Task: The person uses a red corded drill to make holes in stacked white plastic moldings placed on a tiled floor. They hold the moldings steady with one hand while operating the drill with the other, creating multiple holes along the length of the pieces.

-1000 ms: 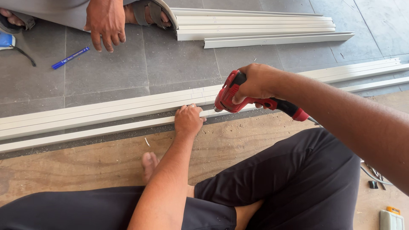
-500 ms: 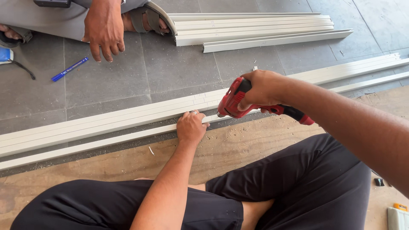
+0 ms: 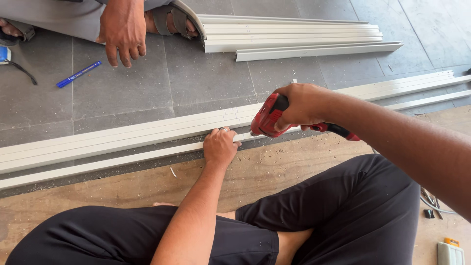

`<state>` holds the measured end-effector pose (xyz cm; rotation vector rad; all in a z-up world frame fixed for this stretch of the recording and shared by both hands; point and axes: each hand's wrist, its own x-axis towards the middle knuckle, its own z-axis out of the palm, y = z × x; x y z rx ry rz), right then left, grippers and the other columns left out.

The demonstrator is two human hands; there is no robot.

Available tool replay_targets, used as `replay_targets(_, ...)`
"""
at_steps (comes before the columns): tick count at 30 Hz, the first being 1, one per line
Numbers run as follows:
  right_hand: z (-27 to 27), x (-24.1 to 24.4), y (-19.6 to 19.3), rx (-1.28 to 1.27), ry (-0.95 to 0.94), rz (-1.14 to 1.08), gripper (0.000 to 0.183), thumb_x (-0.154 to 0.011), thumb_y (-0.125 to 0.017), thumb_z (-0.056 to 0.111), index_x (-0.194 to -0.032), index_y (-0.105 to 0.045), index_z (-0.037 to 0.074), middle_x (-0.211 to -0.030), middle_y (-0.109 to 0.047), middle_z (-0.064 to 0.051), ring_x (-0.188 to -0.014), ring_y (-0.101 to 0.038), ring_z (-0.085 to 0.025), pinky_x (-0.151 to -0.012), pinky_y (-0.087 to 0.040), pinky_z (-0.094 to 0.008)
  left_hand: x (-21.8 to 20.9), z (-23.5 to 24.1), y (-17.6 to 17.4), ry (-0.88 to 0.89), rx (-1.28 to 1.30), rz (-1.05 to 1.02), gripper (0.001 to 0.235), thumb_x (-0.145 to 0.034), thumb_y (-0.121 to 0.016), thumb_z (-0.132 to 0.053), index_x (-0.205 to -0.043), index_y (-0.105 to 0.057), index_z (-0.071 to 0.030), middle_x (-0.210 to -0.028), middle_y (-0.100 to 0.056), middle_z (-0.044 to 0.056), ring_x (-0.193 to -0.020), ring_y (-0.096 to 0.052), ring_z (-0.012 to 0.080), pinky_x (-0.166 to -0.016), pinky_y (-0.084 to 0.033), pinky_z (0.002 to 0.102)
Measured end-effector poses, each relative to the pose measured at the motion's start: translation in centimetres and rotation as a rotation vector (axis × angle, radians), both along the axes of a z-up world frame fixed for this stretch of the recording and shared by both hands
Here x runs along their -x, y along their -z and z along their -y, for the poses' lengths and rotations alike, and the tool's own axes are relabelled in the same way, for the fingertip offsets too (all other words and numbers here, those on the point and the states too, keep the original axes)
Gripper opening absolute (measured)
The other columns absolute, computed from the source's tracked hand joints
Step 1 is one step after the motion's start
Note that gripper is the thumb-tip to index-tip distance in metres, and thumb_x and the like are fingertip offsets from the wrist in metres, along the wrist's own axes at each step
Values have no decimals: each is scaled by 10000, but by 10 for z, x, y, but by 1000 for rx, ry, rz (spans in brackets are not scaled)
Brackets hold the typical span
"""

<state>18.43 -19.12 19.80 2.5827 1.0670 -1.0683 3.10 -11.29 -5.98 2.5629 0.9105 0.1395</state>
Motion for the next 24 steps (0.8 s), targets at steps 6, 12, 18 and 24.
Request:
replay_targets(6, 2, -2, -1, -8, -47, 8, 761, -671, -814, 244, -1396, -584, 198, -891, -781, -126, -620, -727, -215, -607, -622, -366, 0, -1, -1, 12, -11, -14, 316, -772, -854, -380, -1004, -787, -176, -1002, -744, -4, -931, -672, 184, -813, -542, 354)
replay_targets(12, 2, -5, 1, -12, -71, -7, 794, -671, -815, 266, -1418, -553, 199, -911, -782, -126, -626, -733, -220, -625, -635, -363, 0, -2, -5, 10, 12, -33, 319, -778, -847, -381, -1012, -782, -173, -995, -742, 1, -927, -674, 178, -826, -544, 347)
replay_targets(18, 5, -4, -2, 1, -96, 6, 789, -681, -813, 278, -1425, -558, 211, -878, -781, -133, -625, -729, -211, -615, -632, -365, -1, -1, -4, 12, 11, -49, 320, -778, -848, -385, -1003, -782, -168, -995, -740, 2, -922, -673, 174, -822, -547, 344)
replay_targets(24, 3, -5, -2, 5, -120, 2, 773, -678, -813, 288, -1409, -572, 217, -827, -771, -115, -618, -719, -216, -591, -610, -365, 0, -1, 3, 20, -31, 11, 301, -776, -851, -369, -992, -786, -170, -978, -745, 6, -921, -676, 182, -809, -550, 347)
